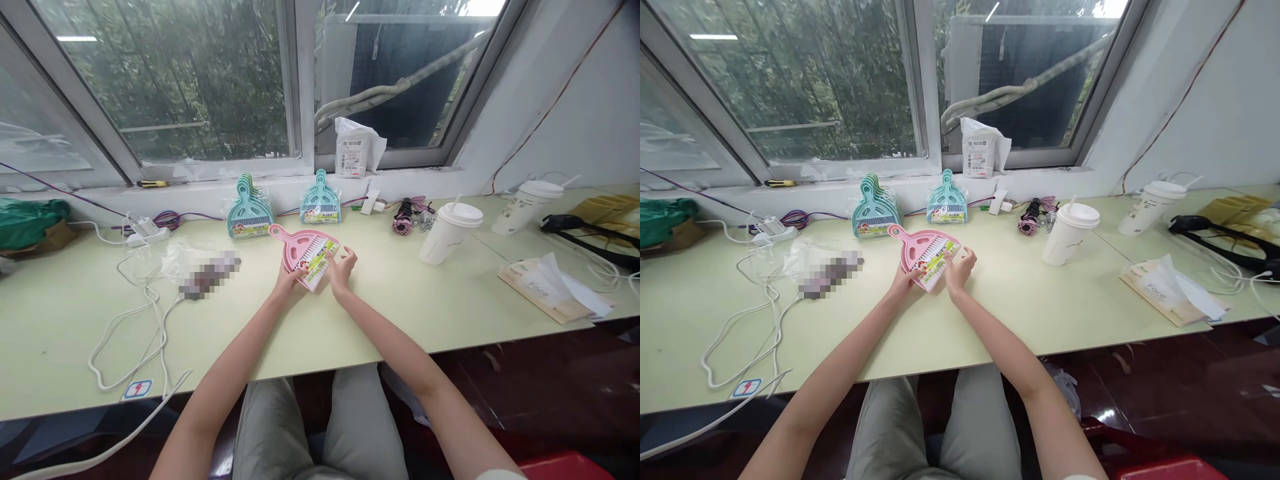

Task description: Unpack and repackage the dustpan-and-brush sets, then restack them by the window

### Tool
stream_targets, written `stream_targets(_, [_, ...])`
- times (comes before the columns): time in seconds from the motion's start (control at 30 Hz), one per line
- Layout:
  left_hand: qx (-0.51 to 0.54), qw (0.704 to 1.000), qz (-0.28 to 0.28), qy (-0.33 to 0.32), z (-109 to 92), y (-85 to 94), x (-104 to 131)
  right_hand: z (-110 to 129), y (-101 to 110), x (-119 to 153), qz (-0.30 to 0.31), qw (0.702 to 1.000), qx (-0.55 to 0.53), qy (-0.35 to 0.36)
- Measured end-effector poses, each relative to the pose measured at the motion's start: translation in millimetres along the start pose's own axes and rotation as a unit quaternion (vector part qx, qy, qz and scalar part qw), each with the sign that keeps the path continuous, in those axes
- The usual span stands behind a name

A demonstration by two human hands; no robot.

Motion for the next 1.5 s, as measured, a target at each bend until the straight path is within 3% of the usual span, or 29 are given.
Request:
stream_targets(0.07, [-0.001,1.0,0.0,-0.013,-4,0.4,0,-7,-17,-6,0.121,0.986,-0.1,-0.048])
stream_targets(0.13, [-0.007,1.0,-0.003,-0.016,-6,1.1,1,-8,-37,-6,0.263,0.945,-0.181,-0.077])
stream_targets(0.2, [-0.014,1.0,-0.005,-0.011,-6,2.3,2,-7,-45,-5,0.323,0.916,-0.222,-0.086])
stream_targets(0.33, [-0.006,1.0,-0.008,0.028,2,7.8,2,-15,-39,-10,0.279,0.922,-0.241,-0.116])
stream_targets(0.43, [0.011,0.998,-0.038,0.055,9,16.4,1,-15,-37,-10,0.279,0.923,-0.238,-0.114])
stream_targets(0.77, [0.002,0.999,-0.01,0.034,1,10.4,2,-12,-34,-7,0.265,0.93,-0.233,-0.105])
stream_targets(0.97, [-0.01,1.0,-0.008,0.018,-10,11.5,3,-11,-47,-1,0.341,0.888,-0.281,-0.126])
stream_targets(1.2, [-0.089,0.996,0.014,0.023,-21,9.5,5,-19,-48,-2,0.33,0.881,-0.316,-0.125])
stream_targets(1.27, [-0.14,0.989,-0.007,0.039,-27,23.4,2,-20,-47,-3,0.326,0.881,-0.322,-0.122])
stream_targets(1.33, [-0.23,0.967,-0.104,0.042,-46,57.8,1,-21,-46,-5,0.32,0.883,-0.319,-0.124])
stream_targets(1.4, [-0.347,0.908,-0.234,0.028,-82,102.2,7,-24,-43,-7,0.312,0.887,-0.314,-0.131])
stream_targets(1.47, [-0.444,0.841,-0.306,0.056,-118,142.3,18,-26,-42,-10,0.303,0.89,-0.311,-0.135])
stream_targets(1.5, [-0.464,0.822,-0.322,0.078,-133,160.0,25,-27,-41,-12,0.299,0.892,-0.312,-0.134])
Point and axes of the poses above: each hand's wrist, its own x-axis away from the middle knuckle, its own y-axis out of the back of the hand, z = x × y, the point moved 7 cm from there along -x, towards the middle knuckle, and after that the axes turned 9 degrees about z, right-handed, at the moved point
